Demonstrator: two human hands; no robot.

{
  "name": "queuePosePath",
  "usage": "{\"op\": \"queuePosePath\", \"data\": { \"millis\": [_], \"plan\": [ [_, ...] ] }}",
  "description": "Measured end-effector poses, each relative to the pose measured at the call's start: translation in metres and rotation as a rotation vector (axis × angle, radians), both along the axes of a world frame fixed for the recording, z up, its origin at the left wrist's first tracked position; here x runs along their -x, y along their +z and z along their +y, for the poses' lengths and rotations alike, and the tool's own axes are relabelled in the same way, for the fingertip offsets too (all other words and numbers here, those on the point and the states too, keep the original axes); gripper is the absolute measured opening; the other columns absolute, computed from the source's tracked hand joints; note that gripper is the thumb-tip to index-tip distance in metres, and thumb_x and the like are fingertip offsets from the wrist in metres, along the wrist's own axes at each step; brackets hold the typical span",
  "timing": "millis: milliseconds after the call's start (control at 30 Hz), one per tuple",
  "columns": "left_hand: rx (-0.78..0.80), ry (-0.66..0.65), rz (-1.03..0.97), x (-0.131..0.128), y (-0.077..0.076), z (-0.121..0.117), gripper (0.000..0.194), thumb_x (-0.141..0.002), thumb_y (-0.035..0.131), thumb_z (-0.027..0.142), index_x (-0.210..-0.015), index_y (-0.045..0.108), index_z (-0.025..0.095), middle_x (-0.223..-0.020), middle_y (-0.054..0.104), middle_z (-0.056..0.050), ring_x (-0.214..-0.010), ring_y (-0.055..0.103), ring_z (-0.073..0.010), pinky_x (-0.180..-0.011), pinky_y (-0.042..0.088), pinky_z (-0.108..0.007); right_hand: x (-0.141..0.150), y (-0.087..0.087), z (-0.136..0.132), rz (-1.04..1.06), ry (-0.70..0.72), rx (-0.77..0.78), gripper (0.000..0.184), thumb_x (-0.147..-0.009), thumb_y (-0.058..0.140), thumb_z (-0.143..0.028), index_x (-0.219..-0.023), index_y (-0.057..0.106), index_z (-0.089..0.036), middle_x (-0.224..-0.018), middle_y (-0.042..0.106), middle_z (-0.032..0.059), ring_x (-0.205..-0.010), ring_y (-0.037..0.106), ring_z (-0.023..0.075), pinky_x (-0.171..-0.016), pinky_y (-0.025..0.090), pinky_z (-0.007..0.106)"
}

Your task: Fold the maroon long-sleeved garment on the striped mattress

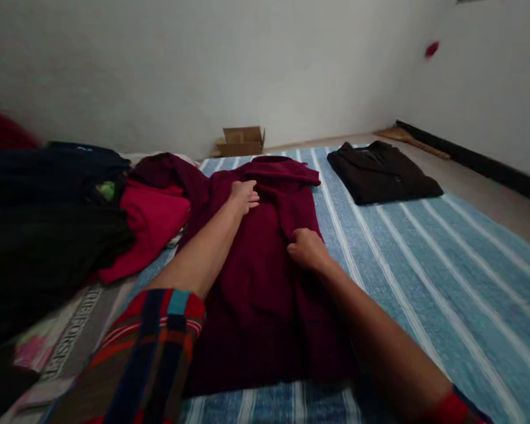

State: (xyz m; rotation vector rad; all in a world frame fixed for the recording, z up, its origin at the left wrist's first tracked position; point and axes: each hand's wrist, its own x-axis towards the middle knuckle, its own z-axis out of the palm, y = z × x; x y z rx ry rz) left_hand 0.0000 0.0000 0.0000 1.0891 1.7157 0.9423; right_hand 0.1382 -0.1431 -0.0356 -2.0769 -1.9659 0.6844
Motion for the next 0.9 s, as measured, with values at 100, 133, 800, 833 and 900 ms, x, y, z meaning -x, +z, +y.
{"op": "queuePosePath", "data": {
  "millis": [100,133,800,833,900],
  "plan": [
    [-0.083,-0.268,0.049,0.013,0.0,-0.056,0.016,-0.083,0.048,0.028,-0.081,0.055,0.014,-0.079,0.066,-0.008,-0.065,0.063,-0.0145,-0.061,0.05,-0.026,0.0,0.004,-0.002,0.024,-0.011,0.012,0.028,-0.07,0.048,-0.018,-0.09,0.066,-0.013,-0.093,0.068,0.0151,-0.09,0.064,0.027,-0.072,0.047,0.03],
    [-0.111,-0.378,0.113,0.017,-0.001,-0.078,0.017,-0.082,0.048,0.029,-0.079,0.057,0.015,-0.077,0.066,-0.007,-0.066,0.063,-0.0151,-0.062,0.05,-0.027,0.001,0.005,-0.003,0.03,-0.018,0.013,0.028,-0.07,0.048,-0.018,-0.09,0.066,-0.013,-0.093,0.068,0.0149,-0.089,0.064,0.0264,-0.071,0.047,0.029],
    [-0.508,-1.079,1.092,0.017,-0.055,-0.267,0.068,-0.088,0.036,0.05,-0.142,0.022,0.01,-0.147,0.028,-0.016,-0.137,0.018,-0.0254,-0.11,0.012,-0.047,0.007,0.018,-0.033,0.05,0.036,-0.16,0.029,-0.084,0.046,-0.036,-0.096,0.064,-0.017,-0.097,0.068,0.0111,-0.091,0.063,0.0223,-0.073,0.044,0.027],
    [-0.521,-1.071,1.085,0.017,-0.055,-0.268,0.068,-0.087,0.038,0.049,-0.142,0.023,0.012,-0.147,0.028,-0.015,-0.137,0.018,-0.0259,-0.109,0.013,-0.048,0.003,0.022,-0.038,0.073,0.081,-0.225,0.028,-0.085,0.045,-0.036,-0.097,0.064,-0.018,-0.095,0.068,0.0095,-0.09,0.062,0.0209,-0.074,0.043,0.027],
    [-0.552,-1.069,1.059,0.016,-0.055,-0.27,0.065,-0.086,0.043,0.046,-0.141,0.025,0.016,-0.148,0.028,-0.013,-0.137,0.019,-0.0266,-0.109,0.014,-0.049,-0.008,0.028,-0.054,0.12,0.182,-0.353,0.026,-0.086,0.044,-0.031,-0.1,0.062,-0.02,-0.091,0.068,0.0065,-0.085,0.062,0.0183,-0.074,0.043,0.026]
  ]
}}
